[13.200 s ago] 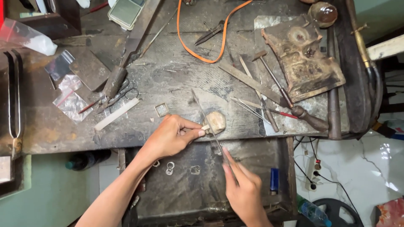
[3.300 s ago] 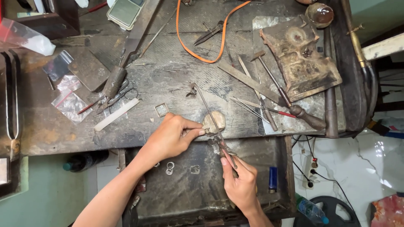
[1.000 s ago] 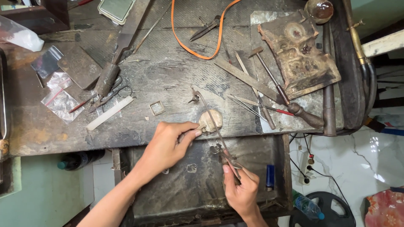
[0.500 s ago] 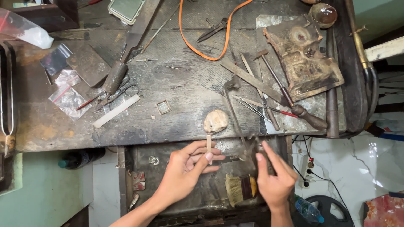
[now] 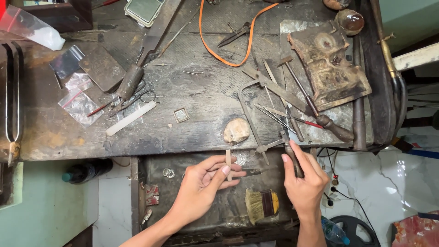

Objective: The person is shaping and smoothing a small jewelry component using pliers, a metal file, and a ring mandrel on a workbench.

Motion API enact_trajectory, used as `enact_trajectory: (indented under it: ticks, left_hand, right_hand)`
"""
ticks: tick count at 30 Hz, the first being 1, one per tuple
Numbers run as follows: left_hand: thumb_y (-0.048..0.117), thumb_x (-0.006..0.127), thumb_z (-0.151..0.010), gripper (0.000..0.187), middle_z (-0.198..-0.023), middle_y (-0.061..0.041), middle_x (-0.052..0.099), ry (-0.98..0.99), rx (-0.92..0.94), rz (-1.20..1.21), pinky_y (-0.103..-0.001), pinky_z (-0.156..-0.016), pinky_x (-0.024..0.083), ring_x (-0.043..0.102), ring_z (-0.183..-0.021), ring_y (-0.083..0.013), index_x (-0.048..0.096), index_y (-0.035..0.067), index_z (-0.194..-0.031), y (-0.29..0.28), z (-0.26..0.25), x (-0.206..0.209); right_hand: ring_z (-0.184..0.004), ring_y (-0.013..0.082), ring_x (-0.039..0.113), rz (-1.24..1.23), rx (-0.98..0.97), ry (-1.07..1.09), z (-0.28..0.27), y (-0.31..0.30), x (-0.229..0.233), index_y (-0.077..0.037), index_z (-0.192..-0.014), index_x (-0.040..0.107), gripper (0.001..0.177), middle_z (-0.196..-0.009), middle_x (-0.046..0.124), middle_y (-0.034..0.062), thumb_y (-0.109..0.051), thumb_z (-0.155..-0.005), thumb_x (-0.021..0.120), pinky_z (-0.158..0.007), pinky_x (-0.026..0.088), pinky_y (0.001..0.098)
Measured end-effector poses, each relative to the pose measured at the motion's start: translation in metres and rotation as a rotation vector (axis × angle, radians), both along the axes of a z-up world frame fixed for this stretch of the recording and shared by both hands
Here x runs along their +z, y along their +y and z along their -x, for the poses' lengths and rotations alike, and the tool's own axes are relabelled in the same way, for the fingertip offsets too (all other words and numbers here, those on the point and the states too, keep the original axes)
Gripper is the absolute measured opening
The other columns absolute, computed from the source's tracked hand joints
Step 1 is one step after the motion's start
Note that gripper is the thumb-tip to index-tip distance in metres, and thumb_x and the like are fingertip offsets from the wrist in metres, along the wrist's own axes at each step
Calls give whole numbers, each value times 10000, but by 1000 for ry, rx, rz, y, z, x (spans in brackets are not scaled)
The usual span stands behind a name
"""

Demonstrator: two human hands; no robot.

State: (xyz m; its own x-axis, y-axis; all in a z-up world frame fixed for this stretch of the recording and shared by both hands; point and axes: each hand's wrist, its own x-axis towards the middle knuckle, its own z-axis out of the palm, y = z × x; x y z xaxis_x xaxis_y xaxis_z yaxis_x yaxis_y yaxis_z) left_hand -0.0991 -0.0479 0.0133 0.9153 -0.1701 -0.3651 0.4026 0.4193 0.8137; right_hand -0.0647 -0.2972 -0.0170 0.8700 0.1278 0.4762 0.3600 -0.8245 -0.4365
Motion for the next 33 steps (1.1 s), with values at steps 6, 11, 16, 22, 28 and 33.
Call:
enact_trajectory:
  ticks: [6,11,16,22,28,33]
  left_hand:
    - [105,636,-957,229,-1046,-211,805,-94,17,-111,-360,-879,721,833,-1018,-312,706,-41,-1118,-3,0,9]
    - [109,678,-941,183,-980,-133,825,-245,-1,-279,-277,-795,707,821,-885,-198,748,-11,-1060,-8,3,5]
    - [69,695,-948,98,-748,-26,683,-619,-97,-566,-277,-536,398,506,-575,-122,775,52,-1003,-5,2,11]
    - [141,668,-952,136,-810,-7,818,-528,-58,-571,-225,-663,610,785,-700,-109,789,80,-942,5,5,-1]
    - [54,703,-902,150,-848,-73,717,-190,-88,-416,-248,-690,767,853,-681,-179,817,-2,-982,22,1,-8]
    - [54,720,-884,169,-841,-96,763,-68,-120,-424,-255,-557,742,818,-629,-169,791,17,-1034,23,1,-9]
  right_hand:
    - [-1050,370,581,58,8,-149,-3,17,32,51,-1215,740,322,-1190,634,218,-104,-945,820,-855,535,436]
    - [-882,245,699,-244,286,9,-1,39,43,77,-1139,705,392,-1068,720,211,-205,-877,778,-706,636,252]
    - [-767,198,703,-551,477,310,-1,70,54,-3,-901,763,65,-852,740,117,-54,-860,765,-709,589,274]
    - [-666,165,702,-538,399,384,1,55,44,-20,-799,772,67,-759,753,88,-68,-826,810,-632,567,252]
    - [-522,77,499,-385,269,336,7,34,53,-52,-722,740,153,-721,657,42,-70,-729,892,-499,430,191]
    - [-860,251,825,-110,284,67,-2,3,20,10,-1062,759,237,-1003,811,168,78,-837,784,-806,709,240]
